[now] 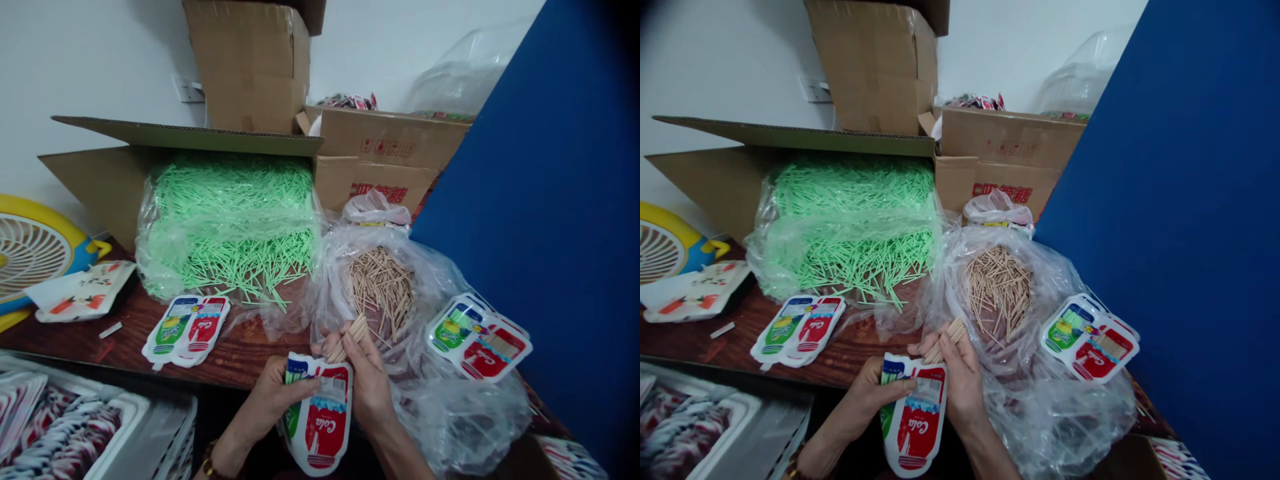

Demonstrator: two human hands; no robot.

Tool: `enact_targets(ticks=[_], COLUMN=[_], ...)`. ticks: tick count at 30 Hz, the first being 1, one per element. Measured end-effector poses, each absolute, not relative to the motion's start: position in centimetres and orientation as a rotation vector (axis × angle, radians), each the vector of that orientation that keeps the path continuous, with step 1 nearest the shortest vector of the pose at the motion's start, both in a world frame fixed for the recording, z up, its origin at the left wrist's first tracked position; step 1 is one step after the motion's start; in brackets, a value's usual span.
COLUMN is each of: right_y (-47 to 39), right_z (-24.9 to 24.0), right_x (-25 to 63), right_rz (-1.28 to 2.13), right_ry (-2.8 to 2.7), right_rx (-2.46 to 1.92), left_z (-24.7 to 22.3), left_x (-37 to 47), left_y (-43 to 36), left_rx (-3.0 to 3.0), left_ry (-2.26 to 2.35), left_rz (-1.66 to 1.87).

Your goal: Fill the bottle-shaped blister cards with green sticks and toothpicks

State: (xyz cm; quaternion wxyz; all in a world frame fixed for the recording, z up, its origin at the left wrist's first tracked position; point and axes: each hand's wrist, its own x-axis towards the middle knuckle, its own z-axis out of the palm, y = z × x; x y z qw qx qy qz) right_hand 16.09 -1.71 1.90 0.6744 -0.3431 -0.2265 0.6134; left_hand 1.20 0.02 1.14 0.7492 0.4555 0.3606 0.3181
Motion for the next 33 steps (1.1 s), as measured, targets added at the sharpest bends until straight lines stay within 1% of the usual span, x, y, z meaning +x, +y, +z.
enact_targets(ticks=[5,9,14,18,20,22,24,29,33], right_y=[-1.8,-1.2,-0.1,-0.6,-1.0,-1.2,-1.2,-1.5,-2.1], right_z=[1.4,2.2,3.3,3.5,3.3,3.1,2.7,1.7,1.6], right_x=[16.6,17.8,19.0,19.6,19.9,20.3,20.5,19.7,18.9], right_rz=[1.450,1.494,1.379,1.237,1.191,1.216,1.284,1.561,1.595], right_ry=[-0.633,-0.773,-0.821,-1.235,-1.386,-1.352,-1.205,-0.950,-0.838], right_rx=[-0.820,-0.859,-0.821,-1.068,-1.112,-1.093,-1.042,-0.938,-0.962], left_z=[1.2,1.6,1.9,1.5,1.4,1.5,1.7,2.1,1.7], left_x=[1.5,1.9,2.4,2.5,2.5,2.4,2.3,2.3,2.2], left_y=[0.7,1.4,1.9,2.4,2.6,2.7,2.9,3.0,3.0], left_rx=[0.969,0.979,1.024,0.976,0.980,0.999,1.026,1.067,1.009], left_ry=[0.810,0.815,0.804,0.770,0.751,0.744,0.759,0.806,0.829], left_rz=[0.749,0.765,0.721,0.782,0.793,0.798,0.818,0.848,0.860])
